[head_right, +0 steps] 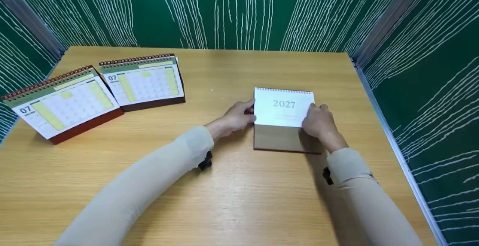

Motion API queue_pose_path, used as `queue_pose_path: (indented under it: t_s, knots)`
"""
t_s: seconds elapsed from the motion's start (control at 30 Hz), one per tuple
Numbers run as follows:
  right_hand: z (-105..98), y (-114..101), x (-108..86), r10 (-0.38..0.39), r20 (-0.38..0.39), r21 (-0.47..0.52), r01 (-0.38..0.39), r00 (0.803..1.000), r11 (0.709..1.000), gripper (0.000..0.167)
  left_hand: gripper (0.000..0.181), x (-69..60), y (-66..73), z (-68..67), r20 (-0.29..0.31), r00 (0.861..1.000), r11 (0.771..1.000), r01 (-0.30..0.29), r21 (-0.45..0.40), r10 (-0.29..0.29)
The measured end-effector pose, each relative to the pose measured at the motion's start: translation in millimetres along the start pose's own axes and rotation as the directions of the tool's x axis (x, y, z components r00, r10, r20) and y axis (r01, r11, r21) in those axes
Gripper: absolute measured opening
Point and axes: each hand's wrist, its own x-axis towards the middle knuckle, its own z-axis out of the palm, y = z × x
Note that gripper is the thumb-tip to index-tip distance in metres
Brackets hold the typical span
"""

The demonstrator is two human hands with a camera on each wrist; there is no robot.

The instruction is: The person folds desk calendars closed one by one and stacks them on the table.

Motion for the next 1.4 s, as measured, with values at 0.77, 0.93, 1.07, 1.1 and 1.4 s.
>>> queue_pose_path:
  t_s: [0.77, 0.93, 1.07, 1.1, 1.4]
  knots:
    - [-9.7, -48.4, -10.1, -0.139, -0.052, 0.049, 0.142, 0.989, 0.989, 0.066, 0.072, -31.9, -16.6, -84.6, 0.012, 0.999, 0.999, -0.047, 0.027, 0.047]
    - [-10.2, -63.2, -11.5, -0.172, -0.070, 0.115, 0.179, 0.983, 0.977, 0.067, 0.074, -51.6, -19.7, -115.1, -0.035, 0.997, 0.993, -0.070, 0.099, 0.074]
    - [-11.0, -78.0, -12.1, -0.195, -0.092, 0.166, 0.208, 0.976, 0.964, 0.066, 0.075, -69.0, -21.9, -141.3, -0.119, 0.986, 0.982, -0.094, 0.161, 0.114]
    - [-11.2, -81.5, -12.7, -0.206, -0.103, 0.175, 0.221, 0.973, 0.959, 0.066, 0.075, -73.4, -22.6, -147.8, -0.142, 0.982, 0.981, -0.097, 0.167, 0.121]
    - [-12.6, -113.2, -16.6, -0.277, -0.188, 0.282, 0.322, 0.942, 0.904, 0.065, 0.075, -112.8, -34.0, -200.1, -0.303, 0.939, 0.978, -0.111, 0.176, 0.161]
